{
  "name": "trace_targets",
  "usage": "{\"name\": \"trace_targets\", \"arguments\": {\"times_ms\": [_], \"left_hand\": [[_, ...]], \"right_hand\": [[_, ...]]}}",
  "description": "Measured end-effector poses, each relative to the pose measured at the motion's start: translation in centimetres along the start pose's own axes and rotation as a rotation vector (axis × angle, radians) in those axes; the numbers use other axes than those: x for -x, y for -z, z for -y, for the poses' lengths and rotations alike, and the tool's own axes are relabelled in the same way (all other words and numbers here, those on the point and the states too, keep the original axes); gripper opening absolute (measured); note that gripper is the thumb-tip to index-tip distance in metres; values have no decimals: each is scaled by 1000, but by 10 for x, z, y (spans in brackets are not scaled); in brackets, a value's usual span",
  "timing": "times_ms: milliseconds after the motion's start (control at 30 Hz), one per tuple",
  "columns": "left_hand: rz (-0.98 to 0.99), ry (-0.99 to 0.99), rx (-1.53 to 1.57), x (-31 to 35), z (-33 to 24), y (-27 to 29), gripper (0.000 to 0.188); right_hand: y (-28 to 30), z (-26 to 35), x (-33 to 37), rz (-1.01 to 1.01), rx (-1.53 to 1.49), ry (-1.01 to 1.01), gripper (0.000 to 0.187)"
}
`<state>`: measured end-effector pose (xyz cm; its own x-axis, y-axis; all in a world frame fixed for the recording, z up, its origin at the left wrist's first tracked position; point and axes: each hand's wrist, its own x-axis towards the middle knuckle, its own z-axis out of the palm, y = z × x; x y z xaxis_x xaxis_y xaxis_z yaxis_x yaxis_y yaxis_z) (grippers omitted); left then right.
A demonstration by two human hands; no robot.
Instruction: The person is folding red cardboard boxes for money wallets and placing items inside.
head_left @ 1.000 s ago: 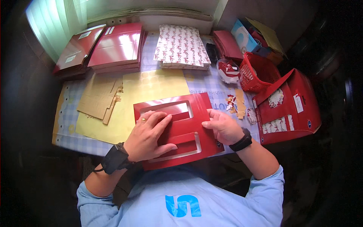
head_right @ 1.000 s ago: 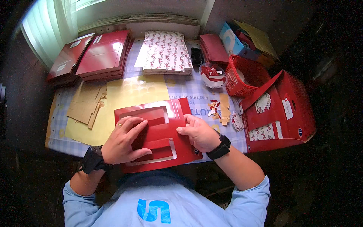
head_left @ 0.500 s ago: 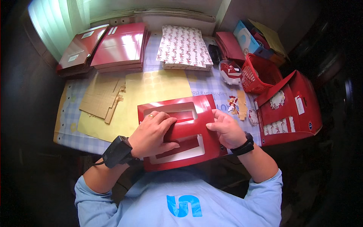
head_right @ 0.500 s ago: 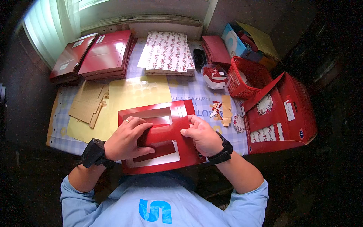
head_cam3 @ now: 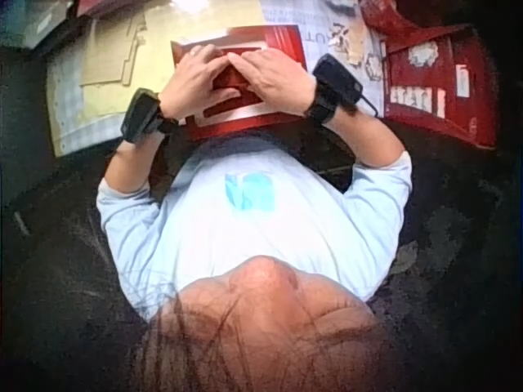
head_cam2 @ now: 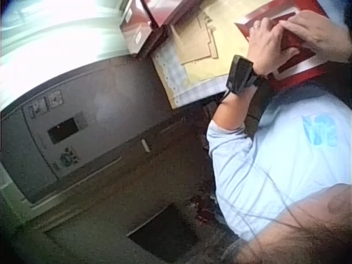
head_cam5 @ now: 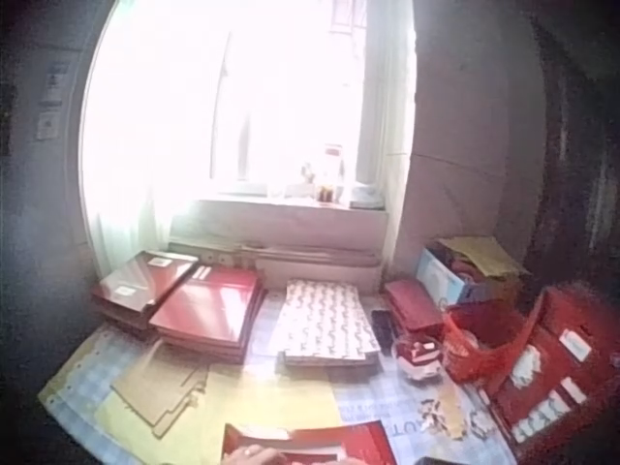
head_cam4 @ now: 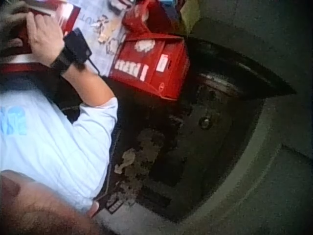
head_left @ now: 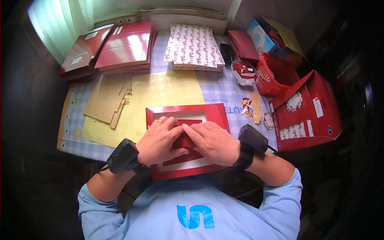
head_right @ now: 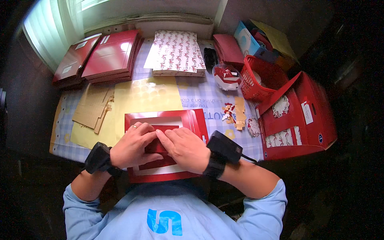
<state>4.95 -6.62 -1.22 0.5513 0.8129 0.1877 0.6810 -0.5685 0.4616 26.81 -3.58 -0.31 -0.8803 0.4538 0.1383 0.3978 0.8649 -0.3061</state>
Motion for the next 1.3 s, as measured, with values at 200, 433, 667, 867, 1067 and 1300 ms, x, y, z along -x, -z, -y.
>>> {"name": "trace_targets", "arguments": {"times_ms": [200,433,667,867,1067,1300], "left_hand": [[102,-6,-82,12,4,22,57],[134,-1,-305,7,-13,18,56],[59,-32,-436,14,-20,9,61],[11,-41,-671,18,-16,-7,45],[0,14,-642,21,-12,-15,49],[19,5,-637,25,-8,-19,61]], "right_hand": [[0,-5,-3,96,68,14,60],[-6,9,-11,35,168,-20,63],[-17,9,-12,-21,226,31,63],[-19,8,-9,8,403,44,57],[-26,5,-14,-77,384,17,54],[-21,7,-15,44,238,-52,59]]}}
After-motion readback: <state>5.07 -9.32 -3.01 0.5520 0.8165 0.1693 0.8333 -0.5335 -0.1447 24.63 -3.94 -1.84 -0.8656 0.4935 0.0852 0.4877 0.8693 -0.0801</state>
